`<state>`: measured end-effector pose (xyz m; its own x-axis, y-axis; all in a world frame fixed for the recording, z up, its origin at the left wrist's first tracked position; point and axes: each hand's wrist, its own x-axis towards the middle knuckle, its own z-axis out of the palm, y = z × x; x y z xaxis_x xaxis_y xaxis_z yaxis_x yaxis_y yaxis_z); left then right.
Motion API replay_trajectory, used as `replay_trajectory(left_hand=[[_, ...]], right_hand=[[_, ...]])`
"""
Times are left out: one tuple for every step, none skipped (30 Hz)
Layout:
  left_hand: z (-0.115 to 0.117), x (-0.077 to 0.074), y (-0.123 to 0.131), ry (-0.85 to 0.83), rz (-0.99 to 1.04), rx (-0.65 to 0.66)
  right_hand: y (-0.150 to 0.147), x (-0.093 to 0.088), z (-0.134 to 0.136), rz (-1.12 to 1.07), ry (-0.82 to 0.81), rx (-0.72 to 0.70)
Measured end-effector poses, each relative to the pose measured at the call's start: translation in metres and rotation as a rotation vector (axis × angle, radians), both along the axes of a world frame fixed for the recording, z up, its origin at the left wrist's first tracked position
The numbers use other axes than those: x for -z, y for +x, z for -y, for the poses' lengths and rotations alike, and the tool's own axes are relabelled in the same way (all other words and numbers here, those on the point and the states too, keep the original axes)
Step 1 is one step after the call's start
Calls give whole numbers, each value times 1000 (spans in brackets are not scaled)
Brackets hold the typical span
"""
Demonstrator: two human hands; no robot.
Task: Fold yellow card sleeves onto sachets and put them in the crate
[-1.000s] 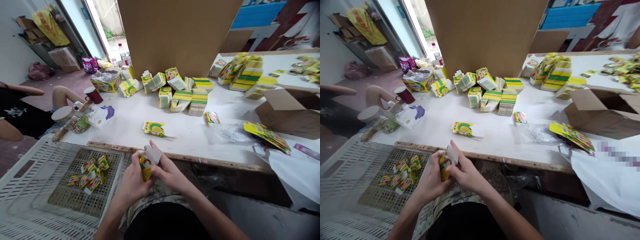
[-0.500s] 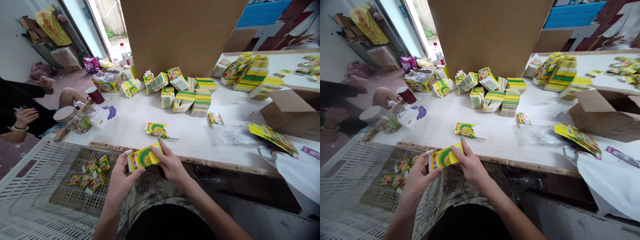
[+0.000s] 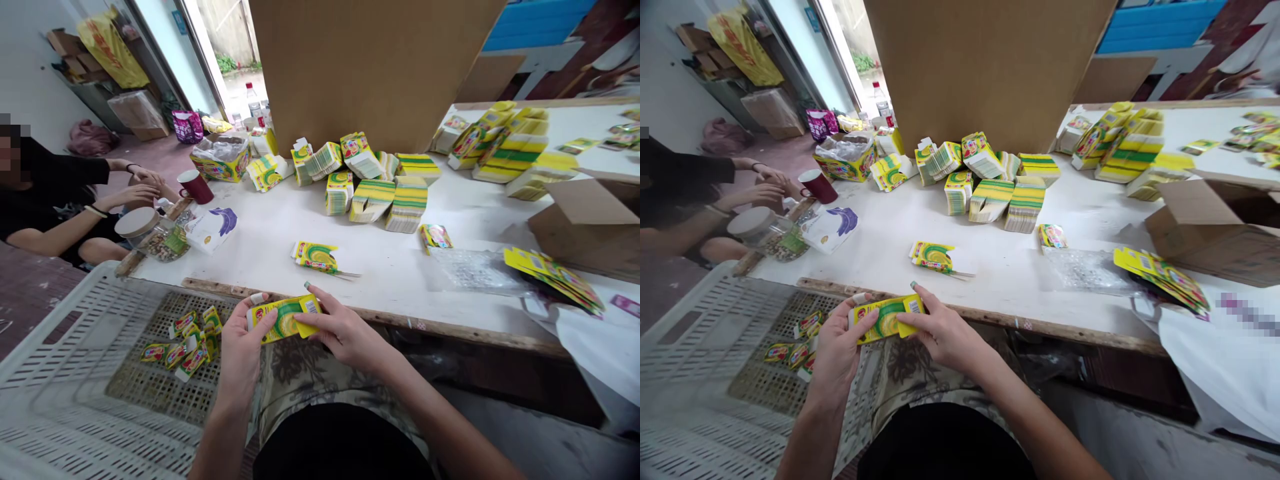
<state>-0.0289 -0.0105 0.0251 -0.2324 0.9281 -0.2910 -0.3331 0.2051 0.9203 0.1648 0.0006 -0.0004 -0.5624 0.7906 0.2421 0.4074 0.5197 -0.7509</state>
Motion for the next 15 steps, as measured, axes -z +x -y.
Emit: replay_trajectory(left_hand=[[0,0,0,1,-2,5],[0,1,0,-2,-7,7],[1,2,-1,-5,-12,7],[0,3,-2,-8,-15,8],[0,3,-2,-9,-16,10],[0,4,-3,-8,-17,14],[0,6,-3,-4,-20,19],[0,7,-2,1,-25,28],[0,8,-1,6,-34,36],[1,10,1,10,-51,39],[1,12,3,15,-73,37],[2,13,5,22,-101,32],[2,13,6,28,-133,27],[3,12,5,29,-171,26],[4,10,2,22,-216,33]], right_hand=[[1,-1,0,13,0,-7],[1,-1,0,24,-1,-13],[2,-2,0,30,-4,-14],[3,-3,0,32,-11,-13],[4,-3,-1,29,-20,-12],[4,-4,-1,18,-31,-17],[4,-4,-1,0,-43,-24],[2,-4,-1,-27,-57,-25],[0,-3,-1,-63,-74,-10],[-4,-2,-1,-111,-97,24],[-9,-1,0,-169,-127,76],[-15,0,1,-232,-163,140],[-21,0,2,-292,-203,199],[-26,1,2,-342,-241,234],[-30,1,0,-376,-272,240]])
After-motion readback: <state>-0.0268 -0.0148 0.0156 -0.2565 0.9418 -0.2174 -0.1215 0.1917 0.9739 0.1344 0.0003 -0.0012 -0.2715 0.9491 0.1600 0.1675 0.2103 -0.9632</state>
